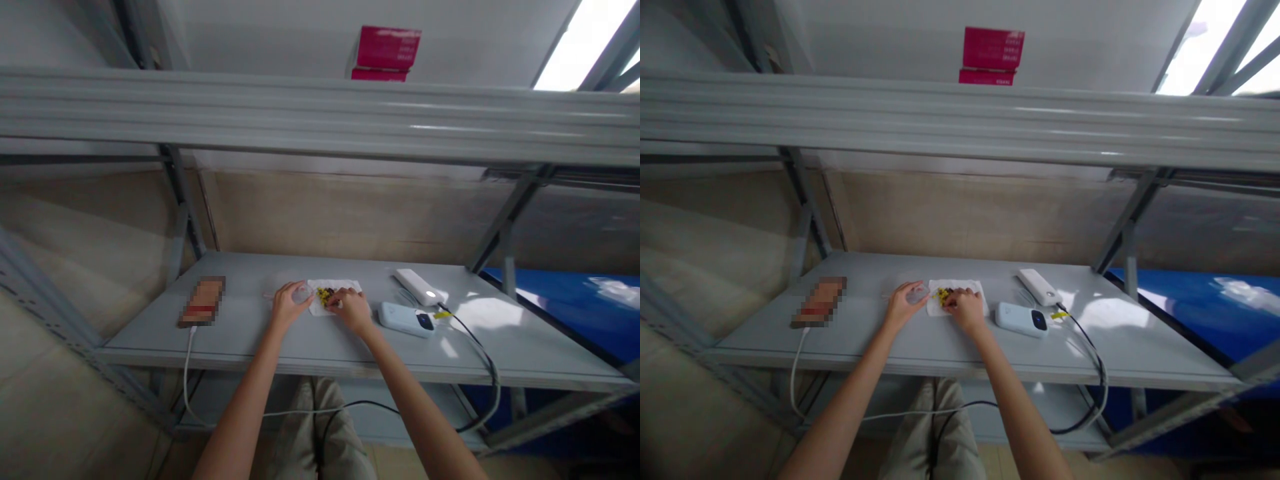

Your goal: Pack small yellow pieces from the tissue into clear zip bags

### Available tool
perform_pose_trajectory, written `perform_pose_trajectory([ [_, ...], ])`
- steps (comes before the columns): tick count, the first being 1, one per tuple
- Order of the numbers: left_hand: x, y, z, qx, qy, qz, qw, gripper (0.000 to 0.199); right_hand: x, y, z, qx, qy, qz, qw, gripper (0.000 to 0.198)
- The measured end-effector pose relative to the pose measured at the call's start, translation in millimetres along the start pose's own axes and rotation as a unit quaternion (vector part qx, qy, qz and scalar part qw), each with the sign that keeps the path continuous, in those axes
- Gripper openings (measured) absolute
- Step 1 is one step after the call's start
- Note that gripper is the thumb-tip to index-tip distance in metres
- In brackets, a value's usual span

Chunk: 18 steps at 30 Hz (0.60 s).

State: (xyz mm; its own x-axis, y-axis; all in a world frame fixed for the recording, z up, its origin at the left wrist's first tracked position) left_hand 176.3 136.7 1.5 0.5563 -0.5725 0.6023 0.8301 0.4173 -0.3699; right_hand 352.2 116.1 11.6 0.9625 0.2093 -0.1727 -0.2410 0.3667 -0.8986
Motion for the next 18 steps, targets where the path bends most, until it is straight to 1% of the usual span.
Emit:
perform_pose_trajectory([
  [3,-0.2,-0.6,-0.3,0.000,0.002,-0.003,1.000,0.036,-1.3,-0.7,-4.3,-0.003,-0.010,-0.011,1.000,0.010],
  [6,-0.6,-0.8,-0.5,0.001,0.004,-0.006,1.000,0.037,-2.0,-1.1,-3.3,0.016,-0.004,0.013,1.000,0.009],
  [9,-0.7,0.2,-1.1,-0.004,0.009,-0.001,1.000,0.039,0.0,-0.3,4.2,0.038,0.045,0.098,0.993,0.013],
  [11,-0.2,1.9,-1.9,-0.018,0.019,0.004,1.000,0.041,-0.9,1.3,11.9,0.045,0.080,0.179,0.980,0.017],
  [12,-0.1,2.8,-2.3,-0.026,0.025,0.007,0.999,0.041,-3.2,2.3,16.0,0.044,0.086,0.213,0.972,0.019],
  [14,-0.3,3.6,-2.9,-0.030,0.030,0.009,0.999,0.042,-10.7,4.1,23.1,0.038,0.076,0.252,0.964,0.021],
  [16,-1.0,3.1,-2.6,-0.022,0.029,0.006,0.999,0.042,-20.8,6.1,27.2,0.019,0.040,0.260,0.965,0.023],
  [18,-1.3,2.1,-1.7,-0.011,0.027,-0.002,1.000,0.041,-27.9,8.8,27.6,0.000,0.020,0.259,0.966,0.032],
])
Point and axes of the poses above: each hand's wrist, its own z-axis towards the middle knuckle, its own y-axis out of the palm, x = y × z, the point moved 4 cm from there along z, towards the middle knuckle, and after that the axes turned 8 degrees about x, right-handed, at the moved point
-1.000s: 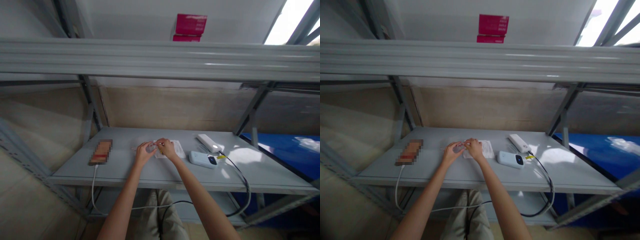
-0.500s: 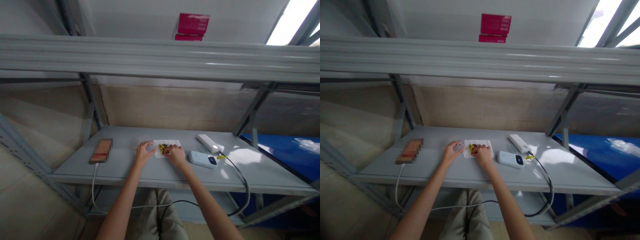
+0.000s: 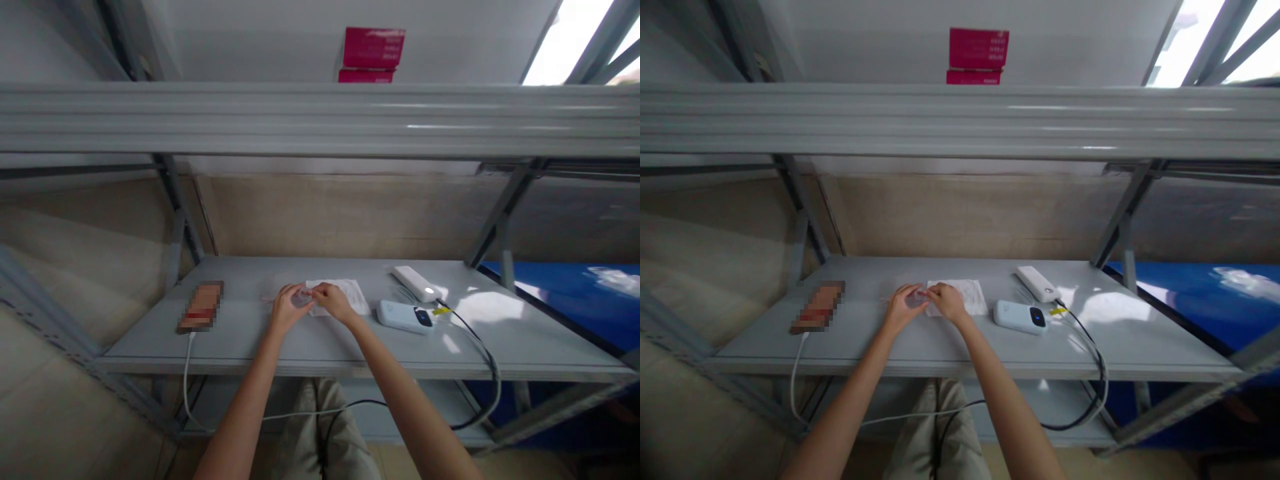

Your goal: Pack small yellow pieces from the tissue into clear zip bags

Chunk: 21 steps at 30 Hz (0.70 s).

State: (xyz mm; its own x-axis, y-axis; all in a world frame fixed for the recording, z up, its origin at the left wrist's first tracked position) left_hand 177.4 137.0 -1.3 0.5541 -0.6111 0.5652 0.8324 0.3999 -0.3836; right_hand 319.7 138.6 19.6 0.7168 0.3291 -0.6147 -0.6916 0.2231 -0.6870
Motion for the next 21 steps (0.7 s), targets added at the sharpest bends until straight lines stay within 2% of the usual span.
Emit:
perform_pose_trajectory([
  [3,0.2,-1.2,1.9,0.005,-0.013,-0.014,1.000,0.043,0.6,6.2,-2.8,-0.005,0.009,0.041,0.999,0.044],
  [7,-2.1,0.2,2.8,-0.007,-0.053,-0.048,0.997,0.053,7.7,15.2,-6.2,-0.028,-0.007,0.166,0.986,0.035],
  [11,-13.5,6.3,0.7,-0.031,-0.123,-0.135,0.983,0.048,22.4,18.8,-9.0,-0.016,0.047,0.256,0.965,0.036],
  [16,-32.2,11.3,-1.3,-0.019,-0.221,-0.216,0.951,0.031,31.6,16.9,-14.0,0.029,0.067,0.289,0.955,0.034],
  [21,-30.2,8.9,-1.1,-0.010,-0.240,-0.232,0.943,0.031,33.8,17.5,-13.9,0.056,0.046,0.303,0.950,0.027],
])
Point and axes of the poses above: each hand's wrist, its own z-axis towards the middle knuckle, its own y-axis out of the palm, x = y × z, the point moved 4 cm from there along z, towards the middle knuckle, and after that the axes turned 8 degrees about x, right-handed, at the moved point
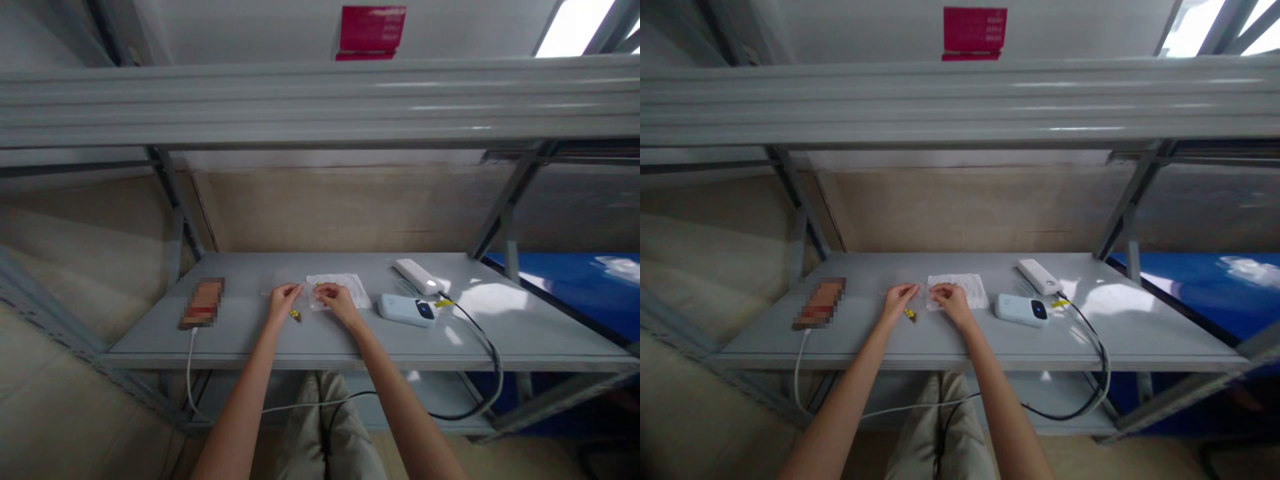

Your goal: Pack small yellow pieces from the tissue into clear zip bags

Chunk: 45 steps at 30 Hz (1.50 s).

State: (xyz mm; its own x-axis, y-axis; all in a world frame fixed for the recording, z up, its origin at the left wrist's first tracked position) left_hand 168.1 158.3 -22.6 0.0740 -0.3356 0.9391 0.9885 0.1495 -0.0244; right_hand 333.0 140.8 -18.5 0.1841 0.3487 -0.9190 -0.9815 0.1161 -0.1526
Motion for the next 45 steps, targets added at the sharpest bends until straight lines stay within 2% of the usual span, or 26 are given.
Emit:
perform_pose_trajectory([
  [5,8.0,2.6,-4.6,-0.026,0.005,-0.024,0.999,0.031,-2.6,-0.6,-1.8,-0.001,-0.034,0.017,0.999,0.027],
  [8,9.0,1.9,-4.6,-0.024,0.027,0.008,0.999,0.024,-3.6,-0.7,-3.5,0.003,-0.030,0.003,1.000,0.031],
  [12,6.9,0.5,-3.8,-0.013,0.042,0.056,0.997,0.023,-4.1,0.2,-3.9,0.005,-0.032,-0.027,0.999,0.022],
  [20,6.5,2.9,-4.6,-0.014,0.084,0.152,0.985,0.018,6.6,3.6,0.6,0.013,-0.016,0.003,1.000,0.012],
  [24,4.3,5.4,-5.5,-0.027,0.070,0.128,0.989,0.018,8.1,3.4,-0.6,0.005,-0.027,-0.014,1.000,0.021],
  [27,0.2,9.6,-7.7,-0.071,0.037,0.102,0.992,0.021,6.3,2.3,-2.7,-0.002,-0.046,-0.056,0.997,0.030],
  [33,1.1,12.0,-10.7,-0.098,0.056,0.088,0.990,0.020,6.1,2.6,-4.0,-0.009,-0.040,-0.136,0.990,0.020],
  [39,4.1,6.5,-11.1,-0.064,0.034,0.076,0.995,0.019,3.0,-2.7,-6.5,0.017,-0.021,-0.161,0.987,0.024],
  [45,4.2,3.5,-13.0,-0.052,0.019,0.048,0.997,0.018,3.7,-5.4,-8.2,0.017,-0.041,-0.204,0.978,0.020],
])
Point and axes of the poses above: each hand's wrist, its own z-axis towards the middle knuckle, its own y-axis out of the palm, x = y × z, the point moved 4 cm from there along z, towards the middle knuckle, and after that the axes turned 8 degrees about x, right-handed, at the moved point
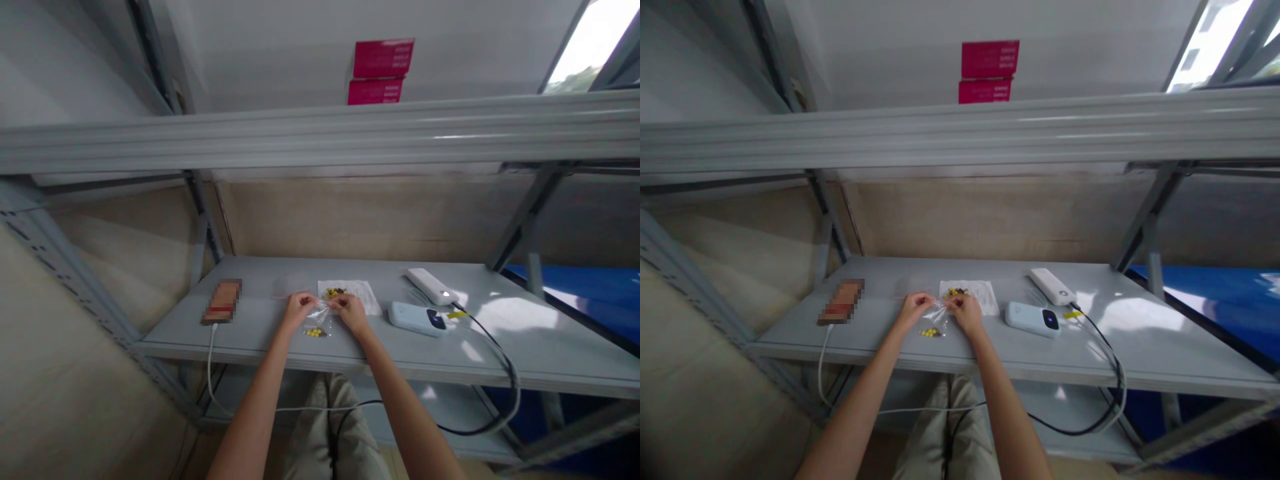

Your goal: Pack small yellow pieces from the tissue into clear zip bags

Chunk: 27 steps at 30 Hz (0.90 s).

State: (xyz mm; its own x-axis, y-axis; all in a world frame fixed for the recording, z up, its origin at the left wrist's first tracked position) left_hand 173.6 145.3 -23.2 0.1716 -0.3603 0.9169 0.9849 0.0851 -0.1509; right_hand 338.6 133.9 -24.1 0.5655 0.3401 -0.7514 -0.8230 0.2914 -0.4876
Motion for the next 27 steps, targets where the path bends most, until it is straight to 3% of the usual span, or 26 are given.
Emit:
perform_pose_trajectory([
  [4,2.5,1.7,-3.0,0.001,0.009,0.002,1.000,0.020,-1.0,3.1,-1.5,0.000,0.013,0.020,1.000,0.023],
  [7,6.7,-10.4,-0.7,0.000,0.002,0.011,1.000,0.025,-4.2,4.0,-1.8,0.004,0.006,0.074,0.997,0.028],
  [9,13.8,-33.0,3.7,0.028,0.004,0.033,0.999,0.030,-5.8,2.2,-1.3,0.022,-0.004,0.110,0.994,0.031],
  [10,19.8,-49.7,5.9,0.073,0.019,0.057,0.996,0.032,-5.9,1.0,-0.9,0.034,-0.005,0.124,0.992,0.032],
  [13,44.6,-97.3,6.7,0.166,0.119,0.171,0.964,0.036,-4.8,-0.7,0.2,0.050,0.003,0.139,0.989,0.034],
  [16,55.5,-116.1,-2.4,0.098,0.196,0.285,0.933,0.036,-4.9,0.5,0.4,0.035,0.004,0.119,0.992,0.031],
  [21,33.0,-110.4,-25.1,-0.045,0.169,0.438,0.882,0.034,-7.2,0.8,-0.4,0.019,-0.008,0.082,0.996,0.030],
  [25,28.2,-103.3,-24.4,-0.037,0.118,0.534,0.836,0.037,-7.8,0.5,-0.7,0.013,-0.010,0.084,0.996,0.031],
  [27,33.2,-95.4,-17.9,-0.030,0.131,0.561,0.817,0.034,-7.3,1.2,-0.6,0.008,-0.009,0.083,0.997,0.029],
])
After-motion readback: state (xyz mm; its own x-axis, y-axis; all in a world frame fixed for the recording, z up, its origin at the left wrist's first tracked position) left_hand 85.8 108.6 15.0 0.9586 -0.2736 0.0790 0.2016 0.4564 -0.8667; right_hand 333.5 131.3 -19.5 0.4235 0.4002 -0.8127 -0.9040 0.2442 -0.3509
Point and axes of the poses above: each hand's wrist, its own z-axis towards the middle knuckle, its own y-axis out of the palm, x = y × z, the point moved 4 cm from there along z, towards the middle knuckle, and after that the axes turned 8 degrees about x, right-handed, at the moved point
